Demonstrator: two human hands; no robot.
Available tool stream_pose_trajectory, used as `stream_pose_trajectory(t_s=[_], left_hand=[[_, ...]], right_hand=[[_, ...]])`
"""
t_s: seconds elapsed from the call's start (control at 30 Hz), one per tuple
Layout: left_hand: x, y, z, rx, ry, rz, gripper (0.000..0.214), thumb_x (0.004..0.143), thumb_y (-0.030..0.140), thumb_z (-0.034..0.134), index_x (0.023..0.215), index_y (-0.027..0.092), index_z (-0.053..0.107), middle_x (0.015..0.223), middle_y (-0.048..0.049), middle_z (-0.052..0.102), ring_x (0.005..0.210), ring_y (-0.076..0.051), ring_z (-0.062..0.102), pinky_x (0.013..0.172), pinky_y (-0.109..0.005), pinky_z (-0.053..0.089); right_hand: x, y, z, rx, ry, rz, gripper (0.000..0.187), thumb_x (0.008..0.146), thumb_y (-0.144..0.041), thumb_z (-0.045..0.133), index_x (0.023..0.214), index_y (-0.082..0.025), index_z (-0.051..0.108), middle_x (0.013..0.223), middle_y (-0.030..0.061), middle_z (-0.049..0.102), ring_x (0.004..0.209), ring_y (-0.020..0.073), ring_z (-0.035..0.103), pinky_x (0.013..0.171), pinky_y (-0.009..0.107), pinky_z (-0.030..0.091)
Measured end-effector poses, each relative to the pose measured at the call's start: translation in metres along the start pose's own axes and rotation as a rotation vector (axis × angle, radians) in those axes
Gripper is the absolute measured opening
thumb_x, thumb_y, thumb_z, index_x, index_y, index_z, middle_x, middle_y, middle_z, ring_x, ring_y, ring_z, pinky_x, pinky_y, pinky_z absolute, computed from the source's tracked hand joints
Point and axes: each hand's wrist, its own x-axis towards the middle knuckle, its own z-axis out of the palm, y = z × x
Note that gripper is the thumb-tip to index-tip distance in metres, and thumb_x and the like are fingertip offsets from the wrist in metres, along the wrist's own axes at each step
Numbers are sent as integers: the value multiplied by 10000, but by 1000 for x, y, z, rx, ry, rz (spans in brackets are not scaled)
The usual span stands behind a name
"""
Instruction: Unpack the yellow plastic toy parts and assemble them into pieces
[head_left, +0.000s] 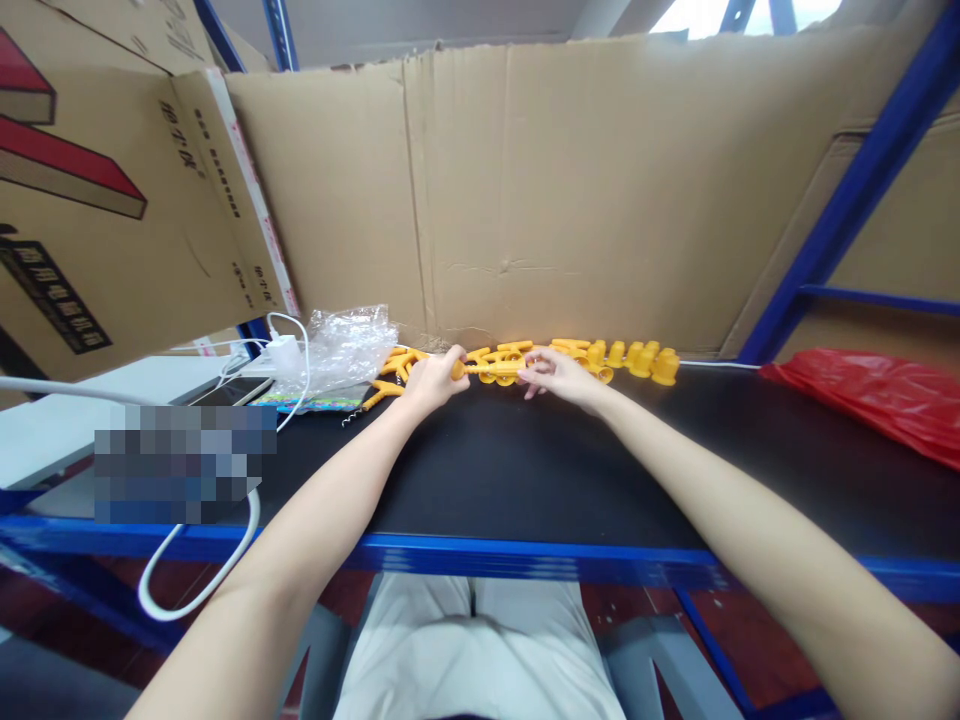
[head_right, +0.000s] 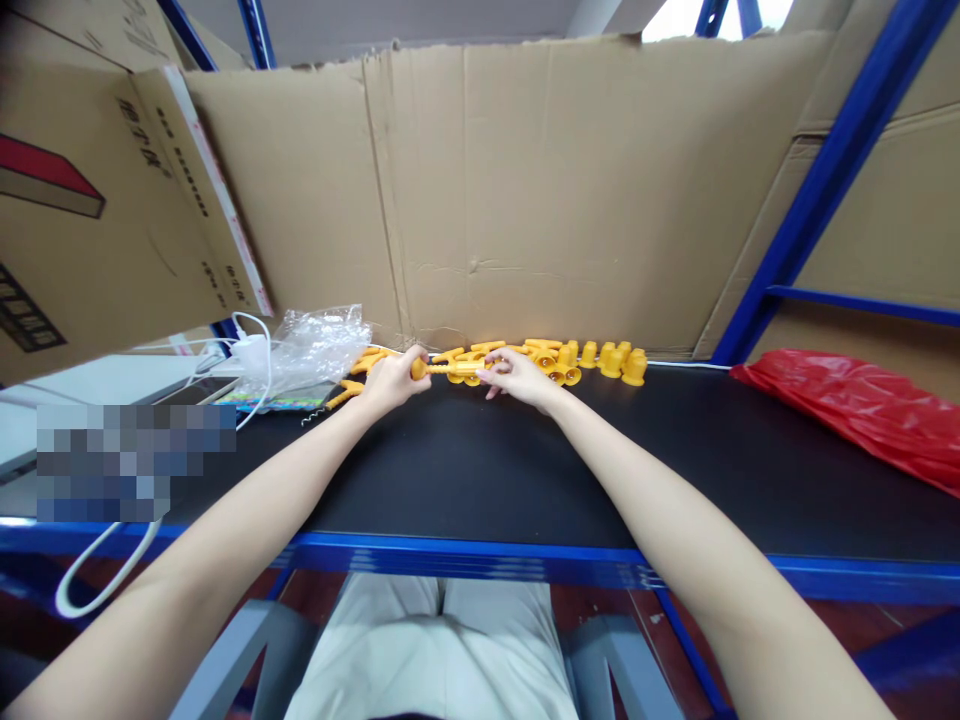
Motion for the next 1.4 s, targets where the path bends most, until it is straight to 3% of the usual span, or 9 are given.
stream_pose_trajectory(t_s=[0.23,0.33,0.47,0.7,0.83,0.93,1.13,1.23,1.4], left_hand=[[-1,4,-2,13,4,6,301,760,330,563,1051,254,563,786,-15,679,737,-203,649,630,-250,400],[0,3,-2,21,-6,1,311,756,331,566,1058,257,563,787,-13,680,734,-203,649,626,-247,400],[0,2,-2,22,-10,-9,314,751,323,573,1058,258,565,798,-15,682,743,-207,650,620,-247,401],[0,4,-5,34,-13,-16,307,755,317,580,1057,261,567,806,-12,684,762,-201,652,650,-250,412],[-1,6,-6,25,-5,4,306,763,324,572,1060,248,567,802,-25,684,759,-220,655,643,-262,415],[-1,7,-6,22,-10,3,303,762,323,575,1056,248,566,800,-24,684,765,-220,656,649,-262,416],[0,5,-5,46,-15,-19,311,751,321,584,1054,256,567,796,-17,685,759,-216,655,644,-259,411],[0,5,-6,55,-20,-18,311,753,325,579,1057,257,566,800,-19,687,761,-217,655,642,-260,409],[-1,7,-7,43,-8,-14,298,760,319,573,1051,255,569,810,-21,688,772,-213,655,649,-258,410]], right_hand=[[-2,-6,1,-61,-25,65,426,894,-553,402,764,-162,512,734,80,673,550,119,626,559,239,466],[-2,-2,-1,-77,-54,96,399,878,-545,444,923,-162,547,884,87,681,592,111,636,567,232,475],[0,5,-4,22,-68,-6,457,760,-303,676,1163,-218,478,1067,60,623,689,105,646,667,255,508],[-3,-1,-2,39,-67,-11,248,797,-383,636,913,-176,564,792,47,685,624,129,640,678,288,493],[-3,-4,2,-13,-66,15,438,862,-549,472,699,-156,578,641,62,670,613,135,637,638,254,458],[0,0,2,-50,-66,88,546,890,-602,346,736,-140,593,621,75,666,567,130,629,579,238,439],[1,7,-1,15,-86,22,442,782,-381,660,1142,-202,476,1053,73,659,672,112,660,579,220,477],[0,6,1,47,-67,-20,390,766,-300,678,1080,-194,473,974,52,669,627,105,649,588,232,482],[-3,-4,4,25,-61,4,270,837,-428,582,885,-163,558,757,51,688,562,116,633,548,242,454]])
